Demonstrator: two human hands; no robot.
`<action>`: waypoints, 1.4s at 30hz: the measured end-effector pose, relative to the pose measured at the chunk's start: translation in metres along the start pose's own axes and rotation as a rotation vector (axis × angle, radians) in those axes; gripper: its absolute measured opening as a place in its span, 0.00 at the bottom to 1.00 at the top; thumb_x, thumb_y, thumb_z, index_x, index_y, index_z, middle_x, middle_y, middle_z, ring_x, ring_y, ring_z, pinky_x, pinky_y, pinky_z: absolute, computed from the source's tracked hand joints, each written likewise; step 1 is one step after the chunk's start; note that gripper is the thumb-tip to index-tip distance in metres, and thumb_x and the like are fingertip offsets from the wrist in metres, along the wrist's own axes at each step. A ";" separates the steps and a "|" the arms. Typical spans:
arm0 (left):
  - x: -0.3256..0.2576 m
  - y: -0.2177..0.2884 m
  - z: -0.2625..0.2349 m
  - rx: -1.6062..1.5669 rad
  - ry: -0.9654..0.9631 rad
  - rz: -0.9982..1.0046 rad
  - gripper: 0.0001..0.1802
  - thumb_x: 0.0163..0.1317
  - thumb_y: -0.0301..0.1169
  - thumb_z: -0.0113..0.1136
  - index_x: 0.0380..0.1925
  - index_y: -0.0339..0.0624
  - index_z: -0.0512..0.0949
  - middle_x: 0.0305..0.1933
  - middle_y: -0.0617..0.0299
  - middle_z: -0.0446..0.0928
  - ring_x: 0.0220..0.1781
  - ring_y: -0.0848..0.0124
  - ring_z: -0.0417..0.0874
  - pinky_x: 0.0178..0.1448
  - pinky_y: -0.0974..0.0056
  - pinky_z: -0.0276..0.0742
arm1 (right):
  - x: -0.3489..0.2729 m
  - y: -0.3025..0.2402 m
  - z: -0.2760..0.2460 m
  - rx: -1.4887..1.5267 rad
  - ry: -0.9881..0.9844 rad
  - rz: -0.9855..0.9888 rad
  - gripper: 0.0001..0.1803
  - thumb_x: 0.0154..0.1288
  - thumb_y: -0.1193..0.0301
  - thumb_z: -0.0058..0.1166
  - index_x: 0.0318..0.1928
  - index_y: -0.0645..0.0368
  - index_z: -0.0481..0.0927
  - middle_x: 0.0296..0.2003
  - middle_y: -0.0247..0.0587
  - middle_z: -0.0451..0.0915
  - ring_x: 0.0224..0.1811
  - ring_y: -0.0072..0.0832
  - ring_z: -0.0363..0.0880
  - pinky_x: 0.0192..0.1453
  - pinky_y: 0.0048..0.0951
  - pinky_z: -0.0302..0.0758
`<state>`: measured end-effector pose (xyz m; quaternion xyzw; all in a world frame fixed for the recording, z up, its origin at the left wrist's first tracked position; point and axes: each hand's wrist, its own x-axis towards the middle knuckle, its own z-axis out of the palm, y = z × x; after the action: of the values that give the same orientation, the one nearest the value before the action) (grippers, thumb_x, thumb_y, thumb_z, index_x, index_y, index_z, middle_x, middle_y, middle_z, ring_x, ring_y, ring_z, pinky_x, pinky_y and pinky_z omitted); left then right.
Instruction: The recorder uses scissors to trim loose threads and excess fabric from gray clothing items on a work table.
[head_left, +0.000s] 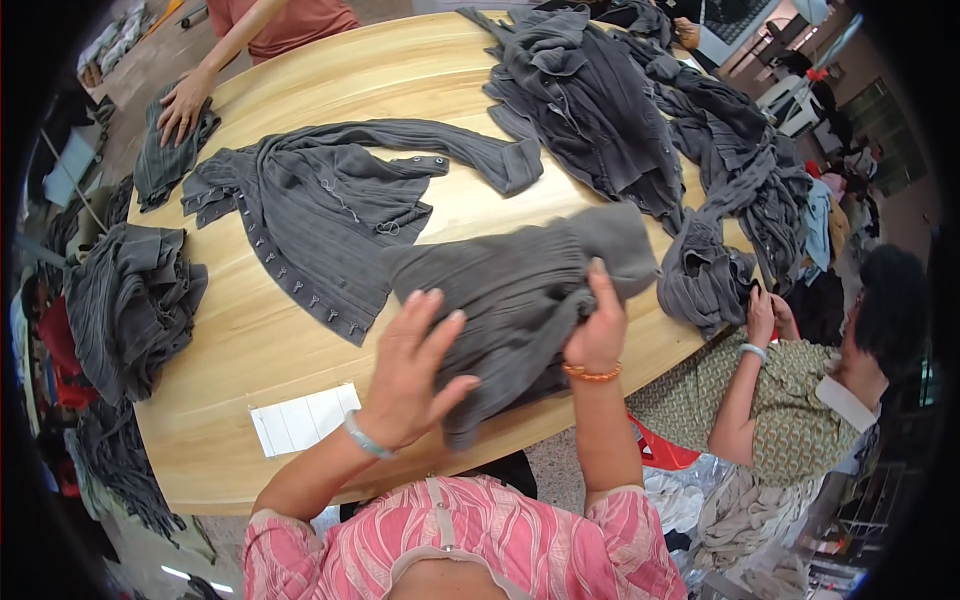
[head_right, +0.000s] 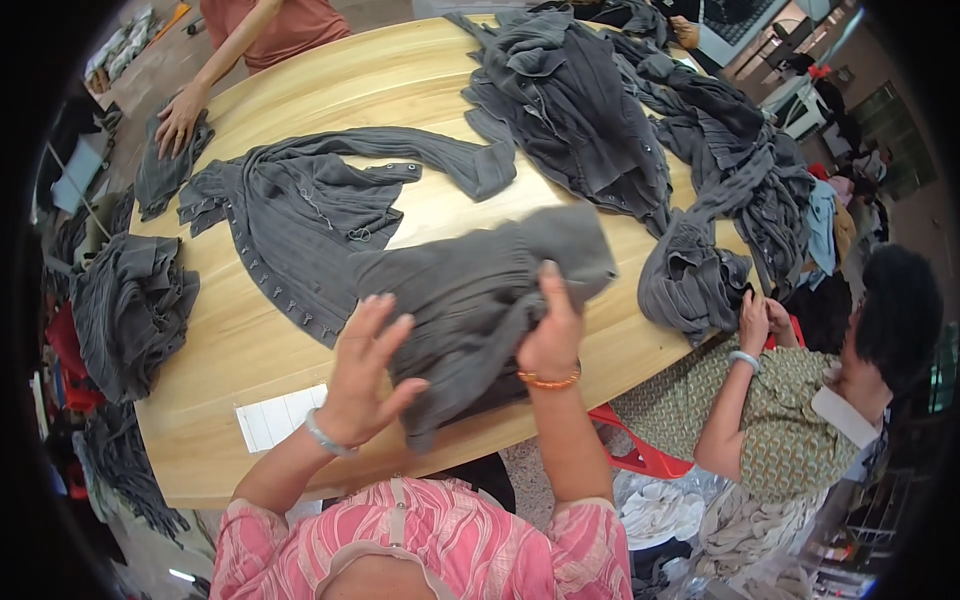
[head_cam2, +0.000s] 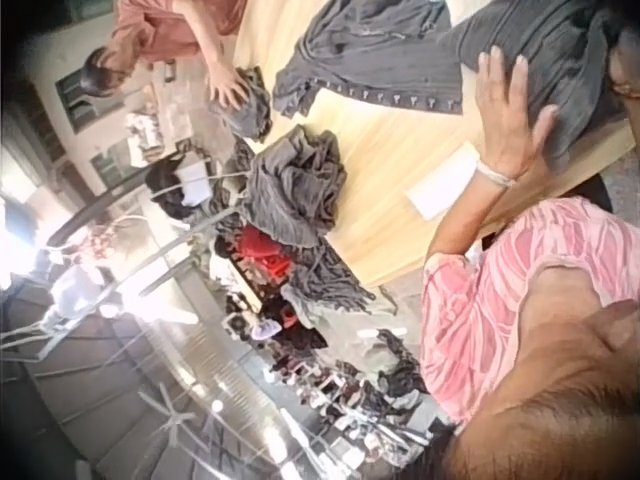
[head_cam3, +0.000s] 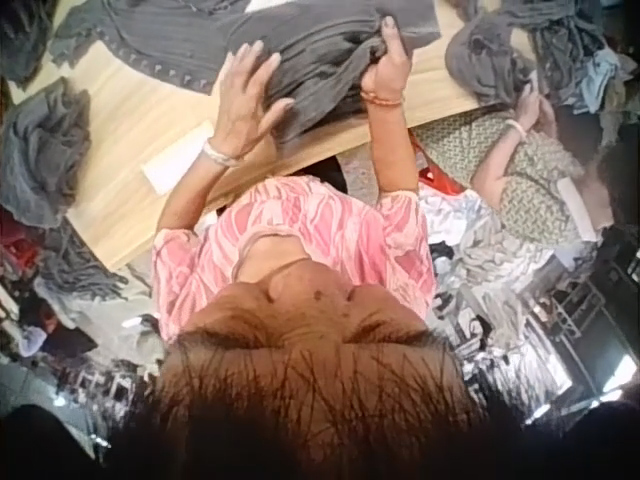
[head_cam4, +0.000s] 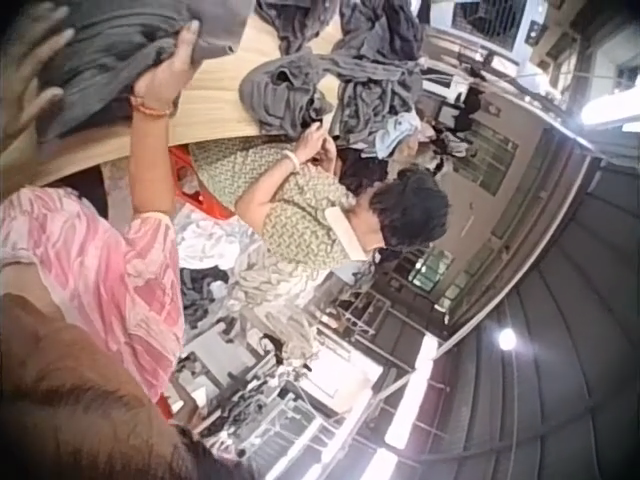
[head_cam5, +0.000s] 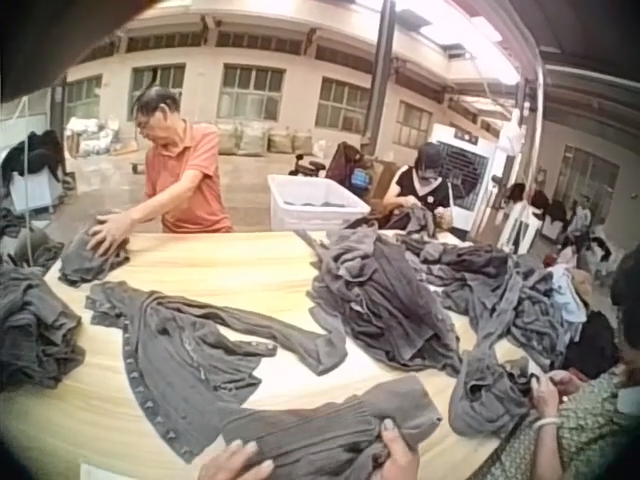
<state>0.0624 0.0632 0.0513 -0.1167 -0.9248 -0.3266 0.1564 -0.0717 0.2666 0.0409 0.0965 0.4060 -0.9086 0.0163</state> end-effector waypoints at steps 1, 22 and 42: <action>0.002 0.000 0.016 0.010 -0.077 -0.025 0.42 0.55 0.43 0.69 0.68 0.44 0.64 0.75 0.42 0.54 0.77 0.44 0.52 0.76 0.45 0.50 | 0.008 -0.005 -0.021 0.050 -0.005 -0.005 0.15 0.72 0.72 0.49 0.55 0.66 0.76 0.54 0.41 0.79 0.54 0.31 0.78 0.61 0.33 0.74; -0.097 0.023 0.042 -1.652 -0.378 -1.355 0.33 0.63 0.29 0.66 0.62 0.29 0.61 0.52 0.46 0.79 0.49 0.62 0.85 0.51 0.64 0.83 | 0.065 0.015 -0.016 -1.573 -0.911 -0.633 0.26 0.56 0.62 0.67 0.54 0.58 0.78 0.45 0.46 0.78 0.48 0.45 0.74 0.55 0.41 0.70; -0.099 -0.015 0.032 -1.742 0.441 -0.986 0.35 0.62 0.34 0.69 0.65 0.49 0.61 0.60 0.66 0.73 0.60 0.74 0.74 0.62 0.59 0.71 | -0.025 0.075 0.008 -1.382 -0.723 -0.071 0.28 0.62 0.60 0.65 0.48 0.76 0.77 0.35 0.49 0.81 0.38 0.28 0.76 0.44 0.30 0.74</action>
<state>0.1424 0.0606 -0.0168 0.2661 -0.2619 -0.9271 0.0323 -0.0404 0.2093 -0.0042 -0.2507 0.8521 -0.4247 0.1751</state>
